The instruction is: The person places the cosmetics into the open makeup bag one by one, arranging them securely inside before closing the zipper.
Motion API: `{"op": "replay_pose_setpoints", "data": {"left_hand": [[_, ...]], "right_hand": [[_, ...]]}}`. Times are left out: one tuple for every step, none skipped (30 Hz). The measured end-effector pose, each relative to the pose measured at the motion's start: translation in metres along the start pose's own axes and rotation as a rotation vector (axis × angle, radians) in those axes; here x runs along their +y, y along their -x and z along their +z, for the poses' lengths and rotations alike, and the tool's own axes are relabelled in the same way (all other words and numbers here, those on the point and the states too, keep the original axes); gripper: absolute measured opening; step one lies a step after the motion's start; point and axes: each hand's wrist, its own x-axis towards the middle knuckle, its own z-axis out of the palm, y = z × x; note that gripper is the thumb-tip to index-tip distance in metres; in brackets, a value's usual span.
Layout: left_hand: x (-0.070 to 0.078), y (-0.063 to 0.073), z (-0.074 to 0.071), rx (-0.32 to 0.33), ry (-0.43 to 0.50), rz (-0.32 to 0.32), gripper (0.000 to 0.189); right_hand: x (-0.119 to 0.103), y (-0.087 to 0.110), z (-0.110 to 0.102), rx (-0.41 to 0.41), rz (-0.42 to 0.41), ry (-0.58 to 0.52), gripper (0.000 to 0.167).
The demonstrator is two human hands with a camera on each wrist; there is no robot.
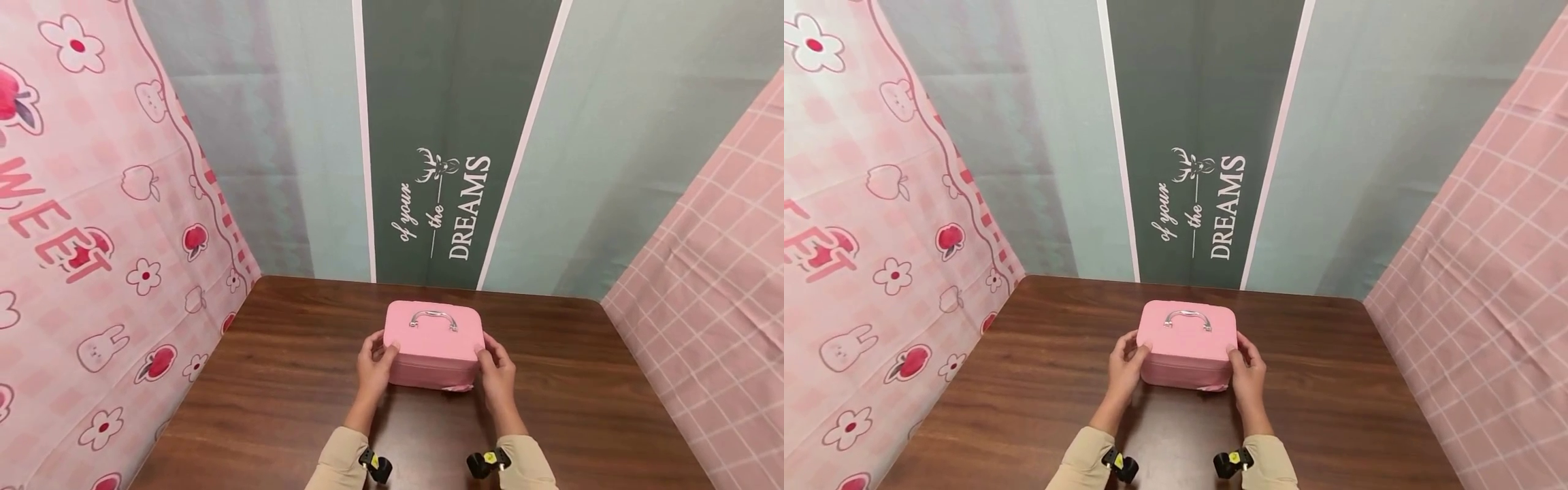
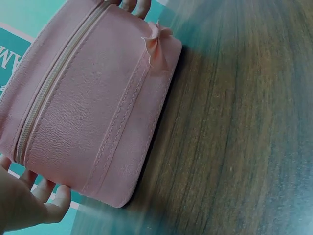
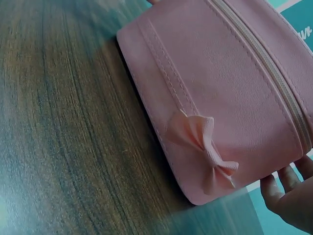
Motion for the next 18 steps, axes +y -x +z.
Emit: {"op": "replay_pose_setpoints", "data": {"left_hand": [[-0.001, 0.000, 0.000, 0.002, 0.001, -0.001, 0.036], [-0.001, 0.001, -0.001, 0.004, 0.001, -0.004, 0.036], [-0.001, 0.001, -0.002, 0.010, 0.001, -0.008, 0.036], [0.000, 0.001, -0.002, 0.015, 0.000, -0.011, 0.036], [0.000, 0.001, -0.002, 0.019, -0.003, -0.015, 0.035], [0.000, 0.001, -0.003, 0.022, -0.002, -0.020, 0.035], [0.001, 0.001, -0.003, 0.025, 0.002, -0.026, 0.035], [0.001, 0.001, -0.003, 0.028, 0.002, -0.029, 0.035], [0.000, 0.001, -0.003, 0.032, 0.002, -0.031, 0.035], [-0.001, 0.000, -0.003, 0.033, 0.009, -0.036, 0.035], [-0.003, -0.002, -0.003, 0.032, 0.008, -0.040, 0.035], [-0.007, -0.003, -0.003, 0.034, 0.008, -0.042, 0.036], [-0.011, -0.005, -0.003, 0.035, 0.003, -0.046, 0.036], [-0.015, -0.007, -0.003, 0.037, -0.007, -0.043, 0.037], [-0.020, -0.009, -0.003, 0.036, -0.020, -0.039, 0.037], [-0.024, -0.011, -0.003, 0.035, -0.041, -0.033, 0.038], [-0.027, -0.013, -0.004, 0.030, -0.069, -0.023, 0.038], [-0.029, -0.014, -0.005, 0.025, -0.095, -0.005, 0.038]], "right_hand": [[0.001, 0.000, 0.000, 0.002, 0.006, 0.000, 0.039], [0.001, 0.001, 0.000, 0.003, 0.013, -0.002, 0.039], [0.002, 0.001, 0.000, 0.004, 0.023, -0.004, 0.040], [0.002, 0.001, 0.000, 0.001, 0.032, -0.008, 0.040], [0.003, 0.001, 0.000, -0.001, 0.040, -0.013, 0.039], [0.003, 0.001, 0.000, -0.004, 0.044, -0.018, 0.039], [0.003, 0.001, 0.000, -0.006, 0.046, -0.023, 0.039], [0.004, 0.001, 0.000, -0.008, 0.047, -0.024, 0.038], [0.004, 0.000, 0.000, -0.010, 0.046, -0.024, 0.038], [0.004, 0.000, 0.000, -0.012, 0.044, -0.026, 0.038], [0.004, 0.000, 0.000, -0.012, 0.043, -0.027, 0.037], [0.004, 0.000, 0.001, -0.015, 0.042, -0.027, 0.037], [0.003, 0.000, 0.001, -0.020, 0.042, -0.025, 0.038], [0.002, -0.001, 0.001, -0.029, 0.041, -0.022, 0.038], [0.000, 0.000, 0.001, -0.043, 0.041, -0.012, 0.039], [-0.001, 0.000, 0.000, -0.060, 0.035, 0.013, 0.040], [-0.003, 0.001, -0.001, -0.074, 0.023, 0.050, 0.041], [-0.004, 0.002, -0.002, -0.088, 0.005, 0.092, 0.042]]}}
